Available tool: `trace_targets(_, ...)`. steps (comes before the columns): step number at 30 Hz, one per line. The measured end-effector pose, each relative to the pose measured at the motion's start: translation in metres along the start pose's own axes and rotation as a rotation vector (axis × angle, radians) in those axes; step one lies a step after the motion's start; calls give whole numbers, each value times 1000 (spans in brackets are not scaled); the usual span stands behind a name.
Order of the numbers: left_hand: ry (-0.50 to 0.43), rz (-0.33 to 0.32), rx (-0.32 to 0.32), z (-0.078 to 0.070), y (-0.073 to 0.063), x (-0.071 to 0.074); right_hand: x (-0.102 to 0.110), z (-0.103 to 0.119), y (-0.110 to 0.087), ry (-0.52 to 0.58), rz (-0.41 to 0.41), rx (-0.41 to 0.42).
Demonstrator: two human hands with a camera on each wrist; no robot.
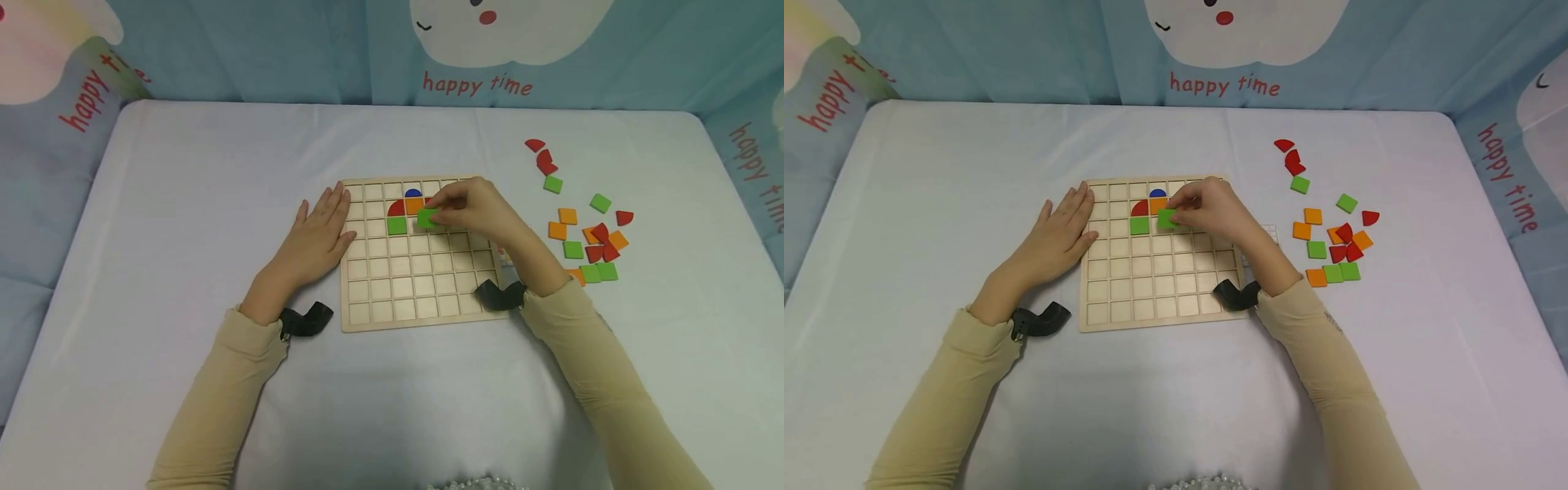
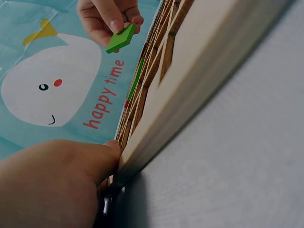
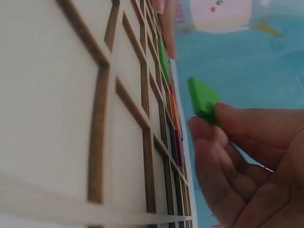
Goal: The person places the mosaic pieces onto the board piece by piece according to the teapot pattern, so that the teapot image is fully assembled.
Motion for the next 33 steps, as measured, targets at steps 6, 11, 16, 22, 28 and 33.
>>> trace_targets(6, 1, -1, 3, -1, 0, 1, 0, -4, 4, -24, 4, -14)
trace_targets(11, -7, -11, -2, -1, 0, 1, -2, -5, 6, 11, 5, -24)
trace_targets(16, -4, -11, 1, -1, 1, 1, -2, -4, 6, 21, 6, -38)
trace_targets(22, -11, -15, -8, -1, 1, 2, -4, -6, 7, 54, 39, -77)
trace_targets(28, -7, -13, -7, 0, 2, 0, -5, -7, 6, 84, 44, -95)
trace_targets(33, -8, -11, -6, 0, 1, 0, -8, -8, 8, 47, 43, -65)
Point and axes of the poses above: each hand's wrist, its own y-axis towards the middle knuckle, its own x-axis out of the back of the hand, z = x × y, the point moved 2 cm from there along y, towards the middle knuckle, and after that the axes turned 13 degrees about -x, right-handed, at the moved point
